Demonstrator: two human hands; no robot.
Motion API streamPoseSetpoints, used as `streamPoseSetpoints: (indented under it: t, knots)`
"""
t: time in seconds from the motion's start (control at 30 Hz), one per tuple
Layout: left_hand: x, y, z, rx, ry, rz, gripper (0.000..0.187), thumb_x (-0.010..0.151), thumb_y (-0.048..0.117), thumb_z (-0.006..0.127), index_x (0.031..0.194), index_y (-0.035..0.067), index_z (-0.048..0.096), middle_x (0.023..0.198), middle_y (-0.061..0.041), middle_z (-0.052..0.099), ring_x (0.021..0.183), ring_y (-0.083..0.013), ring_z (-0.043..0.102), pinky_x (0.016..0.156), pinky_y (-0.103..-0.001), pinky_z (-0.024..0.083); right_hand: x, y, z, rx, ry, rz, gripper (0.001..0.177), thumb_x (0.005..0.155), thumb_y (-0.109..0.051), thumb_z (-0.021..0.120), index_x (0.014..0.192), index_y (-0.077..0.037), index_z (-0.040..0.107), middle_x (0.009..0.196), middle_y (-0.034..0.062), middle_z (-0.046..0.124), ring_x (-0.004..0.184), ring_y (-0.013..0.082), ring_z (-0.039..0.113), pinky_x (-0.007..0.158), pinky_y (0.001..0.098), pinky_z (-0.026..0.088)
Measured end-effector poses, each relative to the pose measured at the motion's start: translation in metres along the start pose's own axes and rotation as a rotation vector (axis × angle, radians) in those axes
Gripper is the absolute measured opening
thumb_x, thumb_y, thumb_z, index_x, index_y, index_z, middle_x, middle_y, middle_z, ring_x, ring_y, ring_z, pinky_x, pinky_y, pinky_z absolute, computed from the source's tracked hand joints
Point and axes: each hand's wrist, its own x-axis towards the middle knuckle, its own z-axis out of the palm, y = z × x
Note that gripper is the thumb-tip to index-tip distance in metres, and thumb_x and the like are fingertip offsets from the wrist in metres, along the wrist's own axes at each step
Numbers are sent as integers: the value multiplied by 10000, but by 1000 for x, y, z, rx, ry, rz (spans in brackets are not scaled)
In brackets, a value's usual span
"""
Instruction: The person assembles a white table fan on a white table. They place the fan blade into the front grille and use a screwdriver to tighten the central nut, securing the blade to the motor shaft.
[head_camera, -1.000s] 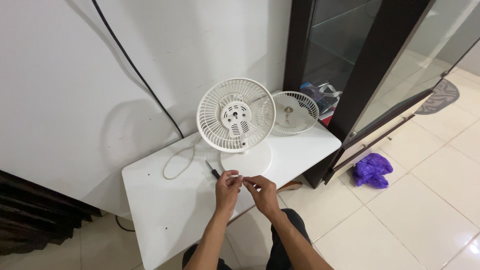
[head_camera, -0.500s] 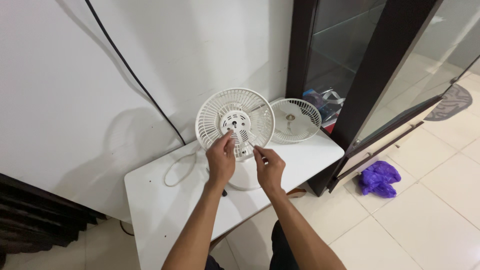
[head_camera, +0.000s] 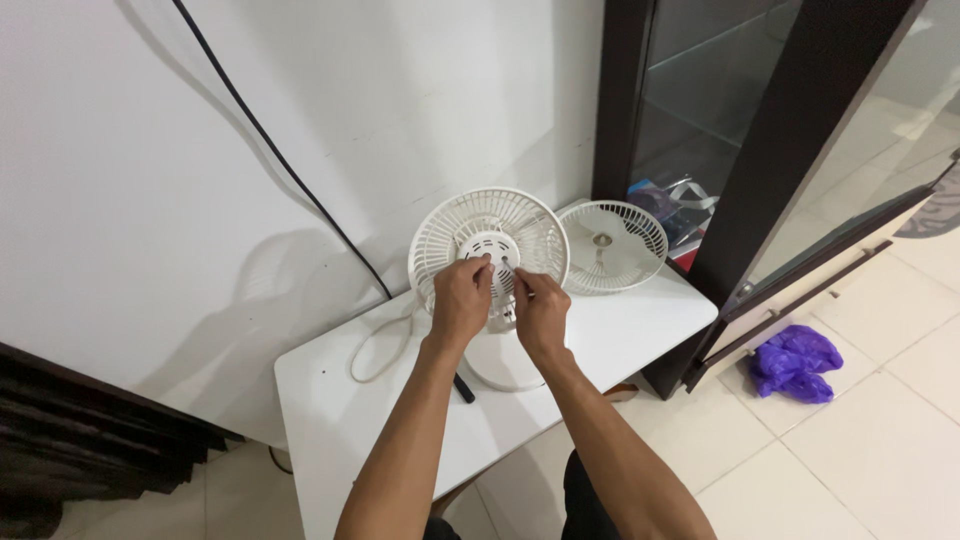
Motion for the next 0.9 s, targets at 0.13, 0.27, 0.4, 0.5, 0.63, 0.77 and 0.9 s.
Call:
streamPoseSetpoints:
  t: [0.13, 0.27, 0.4, 0.5, 0.63, 0.77, 0.9]
  knots:
    - [-2, -1, 3, -45, 12, 3, 183, 926, 77, 688, 1045, -49, 748, 897, -214, 726, 765, -347, 723, 691, -410, 575, 3, 2, 5, -37, -8, 20, 122, 917, -41, 736, 1016, 19, 776, 834, 176, 721, 671, 294, 691, 634, 382, 550]
    - [-2, -3, 4, -28, 5, 5, 180, 930, 76, 687, 1043, -53, 743, 906, -196, 721, 780, -335, 724, 713, -408, 576, 8, 3, 7, -43, -47, -3, 126, 917, -46, 731, 1018, 17, 771, 843, 176, 719, 686, 302, 694, 647, 389, 554]
    - [-3, -6, 5, -39, 26, 40, 167, 928, 60, 683, 1029, -63, 737, 941, -192, 721, 824, -338, 712, 713, -404, 578, 12, 4, 9, -68, -29, -36, 120, 910, -52, 732, 1005, 10, 771, 847, 174, 720, 696, 300, 696, 650, 394, 556]
    - [-3, -8, 7, -68, 52, 63, 150, 924, 52, 681, 1007, -61, 733, 981, -196, 724, 859, -342, 718, 711, -394, 593, 11, 3, 10, -87, -55, 17, 127, 911, -64, 727, 1004, 10, 771, 827, 180, 712, 672, 305, 688, 637, 406, 548]
    - [-4, -11, 8, -87, 36, 28, 153, 922, 48, 684, 1014, -68, 723, 1016, -200, 725, 876, -345, 724, 682, -378, 610, 12, 3, 10, -130, -83, -3, 113, 907, -76, 726, 970, 6, 773, 810, 189, 709, 696, 340, 679, 667, 428, 541]
    - [-5, -12, 9, -73, 62, 76, 138, 917, 30, 686, 1012, -63, 725, 1035, -200, 727, 891, -341, 730, 720, -380, 614, 17, 1, 11, -158, -104, -15, 102, 904, -76, 728, 939, 10, 772, 813, 201, 708, 723, 368, 677, 691, 447, 536]
    - [-5, -11, 12, -126, 56, 24, 131, 917, 13, 676, 1015, -64, 716, 1048, -202, 720, 873, -334, 735, 708, -359, 633, 19, 1, 13, -137, -133, 51, 124, 882, -83, 737, 951, 14, 772, 822, 207, 712, 707, 357, 689, 684, 441, 542]
